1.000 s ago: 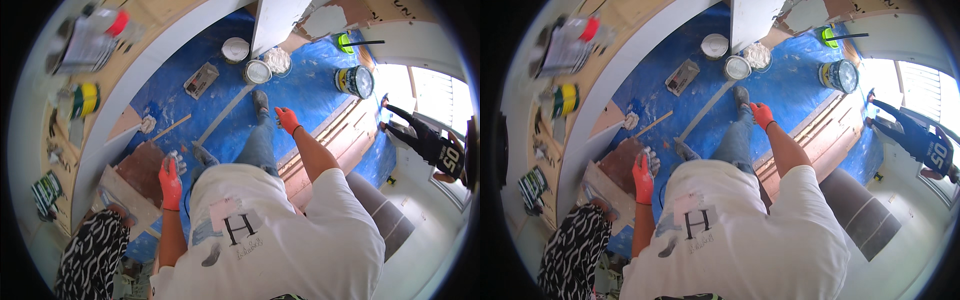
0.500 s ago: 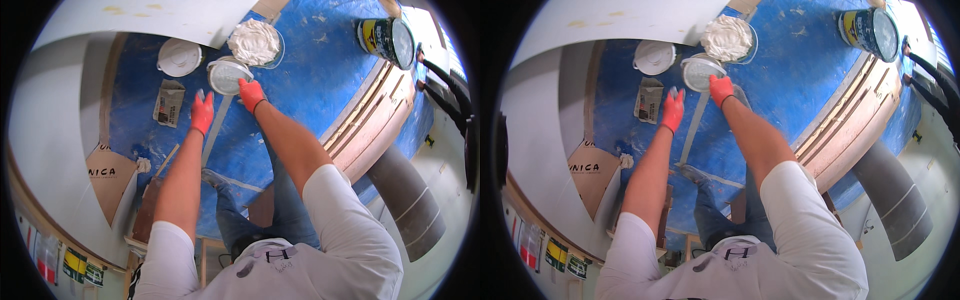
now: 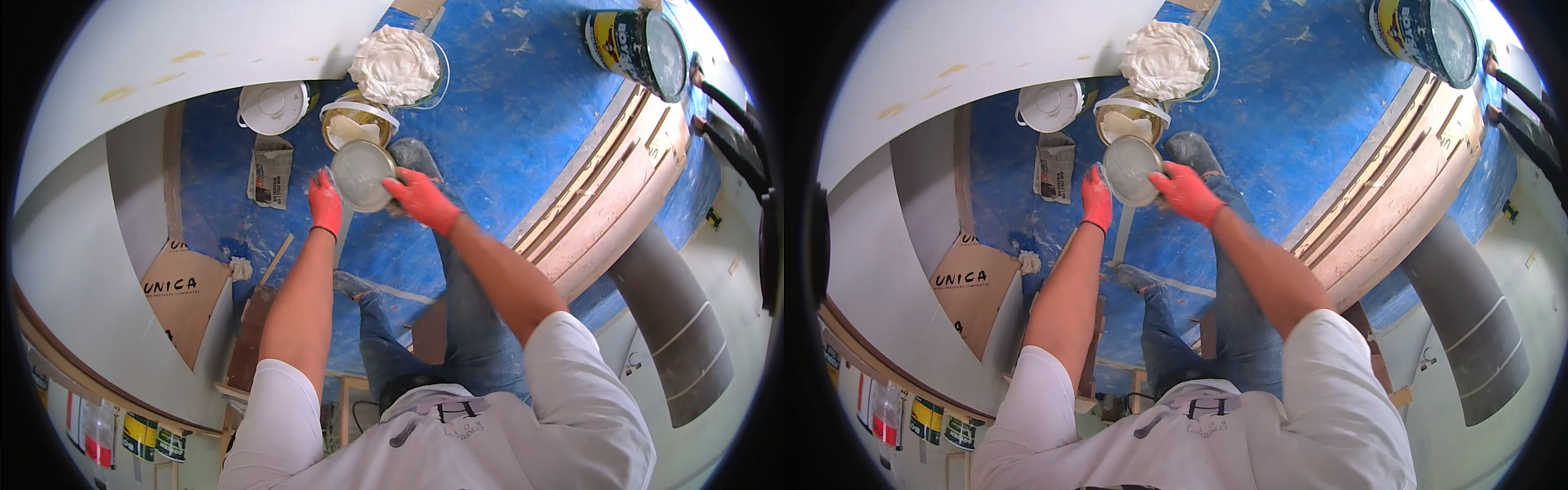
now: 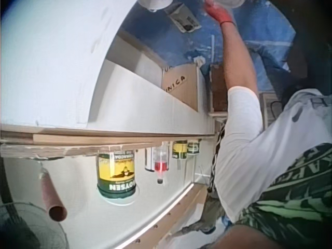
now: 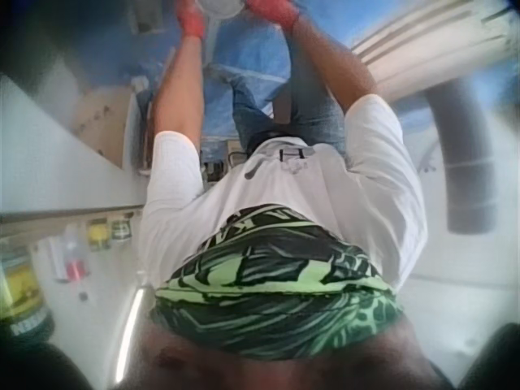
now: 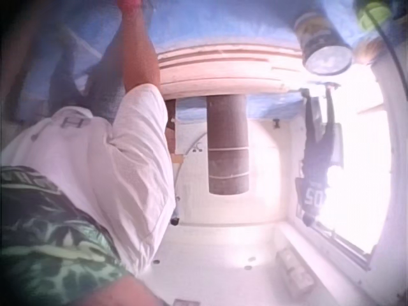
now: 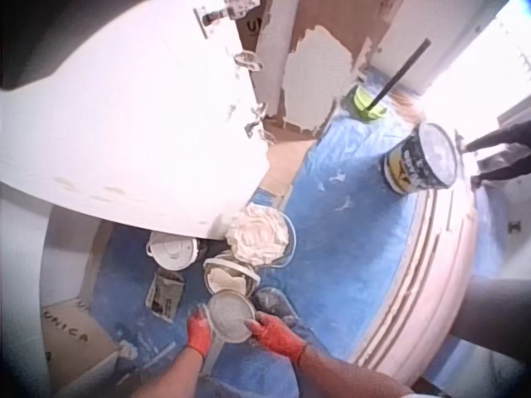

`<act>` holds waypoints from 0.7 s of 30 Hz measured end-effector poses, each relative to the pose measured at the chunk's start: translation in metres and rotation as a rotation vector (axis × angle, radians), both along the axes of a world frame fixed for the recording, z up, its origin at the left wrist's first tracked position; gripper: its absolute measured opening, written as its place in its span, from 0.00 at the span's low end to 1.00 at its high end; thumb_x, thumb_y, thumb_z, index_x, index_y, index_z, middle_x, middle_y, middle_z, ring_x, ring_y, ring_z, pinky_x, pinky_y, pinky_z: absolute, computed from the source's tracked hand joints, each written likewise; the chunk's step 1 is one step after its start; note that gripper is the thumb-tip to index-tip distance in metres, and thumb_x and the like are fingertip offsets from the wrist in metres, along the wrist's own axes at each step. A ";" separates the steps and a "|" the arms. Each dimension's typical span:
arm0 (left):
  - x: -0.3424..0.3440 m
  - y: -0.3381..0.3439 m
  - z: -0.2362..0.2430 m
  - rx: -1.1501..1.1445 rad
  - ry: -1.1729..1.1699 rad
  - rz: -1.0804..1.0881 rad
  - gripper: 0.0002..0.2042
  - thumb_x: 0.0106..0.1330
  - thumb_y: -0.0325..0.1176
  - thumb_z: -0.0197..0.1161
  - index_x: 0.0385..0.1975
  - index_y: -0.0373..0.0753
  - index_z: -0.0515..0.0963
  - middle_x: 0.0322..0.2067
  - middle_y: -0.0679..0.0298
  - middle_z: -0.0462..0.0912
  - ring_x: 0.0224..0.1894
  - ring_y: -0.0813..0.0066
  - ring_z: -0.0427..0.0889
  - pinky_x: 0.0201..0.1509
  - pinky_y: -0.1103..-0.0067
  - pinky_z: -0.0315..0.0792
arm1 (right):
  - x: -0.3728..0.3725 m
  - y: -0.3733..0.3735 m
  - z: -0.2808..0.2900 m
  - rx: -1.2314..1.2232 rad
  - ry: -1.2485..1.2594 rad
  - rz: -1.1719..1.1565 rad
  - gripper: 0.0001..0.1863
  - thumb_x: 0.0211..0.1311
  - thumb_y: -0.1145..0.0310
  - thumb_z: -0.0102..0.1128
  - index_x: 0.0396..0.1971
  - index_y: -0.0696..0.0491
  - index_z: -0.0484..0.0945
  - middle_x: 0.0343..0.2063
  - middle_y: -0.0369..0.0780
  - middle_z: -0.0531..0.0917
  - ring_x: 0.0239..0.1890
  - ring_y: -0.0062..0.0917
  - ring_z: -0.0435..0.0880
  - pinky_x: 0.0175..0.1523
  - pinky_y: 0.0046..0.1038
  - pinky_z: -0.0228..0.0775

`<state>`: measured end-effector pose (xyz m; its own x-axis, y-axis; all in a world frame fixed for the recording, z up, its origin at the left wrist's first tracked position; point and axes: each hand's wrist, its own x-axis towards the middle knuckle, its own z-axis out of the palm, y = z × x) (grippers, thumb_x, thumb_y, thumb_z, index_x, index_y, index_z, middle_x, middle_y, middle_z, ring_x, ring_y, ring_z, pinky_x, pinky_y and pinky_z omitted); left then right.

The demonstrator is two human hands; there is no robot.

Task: The person mixes a white substance in a small container and then uses a metal scraper to apply and spread it onto a flat board on the floor.

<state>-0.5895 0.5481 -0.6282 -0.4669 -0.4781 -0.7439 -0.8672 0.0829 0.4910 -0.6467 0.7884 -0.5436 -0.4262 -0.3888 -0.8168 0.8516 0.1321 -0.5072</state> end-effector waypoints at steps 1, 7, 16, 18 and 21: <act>0.005 0.001 0.000 -0.020 -0.061 0.046 0.31 0.77 0.49 0.56 0.66 0.25 0.69 0.63 0.37 0.77 0.64 0.44 0.77 0.70 0.66 0.69 | -0.003 0.025 0.007 -0.057 -0.055 -0.003 0.19 0.78 0.59 0.58 0.52 0.62 0.78 0.38 0.42 0.88 0.36 0.25 0.88 0.42 0.31 0.82; -0.029 0.030 -0.002 -0.373 0.185 -0.518 0.36 0.72 0.50 0.61 0.69 0.25 0.65 0.68 0.37 0.70 0.70 0.44 0.70 0.74 0.63 0.64 | -0.083 0.080 -0.030 0.034 0.352 -0.352 0.20 0.78 0.59 0.58 0.53 0.62 0.77 0.47 0.47 0.86 0.40 0.27 0.89 0.43 0.30 0.84; -0.093 0.034 -0.014 -0.403 0.105 -0.434 0.32 0.70 0.44 0.60 0.66 0.26 0.68 0.62 0.37 0.72 0.66 0.40 0.72 0.72 0.60 0.66 | -0.058 0.030 -0.072 0.708 0.476 0.218 0.33 0.72 0.47 0.63 0.58 0.63 0.74 0.50 0.54 0.86 0.51 0.44 0.88 0.58 0.39 0.79; -0.094 0.026 -0.016 -0.373 0.092 -0.443 0.29 0.70 0.41 0.57 0.65 0.26 0.69 0.62 0.37 0.72 0.65 0.41 0.73 0.71 0.59 0.67 | -0.043 0.002 -0.082 0.740 0.611 0.230 0.33 0.72 0.45 0.61 0.57 0.62 0.76 0.51 0.55 0.86 0.54 0.48 0.86 0.61 0.42 0.75; -0.090 0.018 -0.017 -0.352 0.075 -0.470 0.26 0.70 0.37 0.54 0.63 0.25 0.71 0.61 0.38 0.74 0.64 0.42 0.74 0.70 0.59 0.68 | -0.049 -0.030 -0.105 0.698 0.553 0.214 0.32 0.73 0.43 0.58 0.56 0.61 0.79 0.52 0.57 0.85 0.58 0.51 0.83 0.65 0.44 0.72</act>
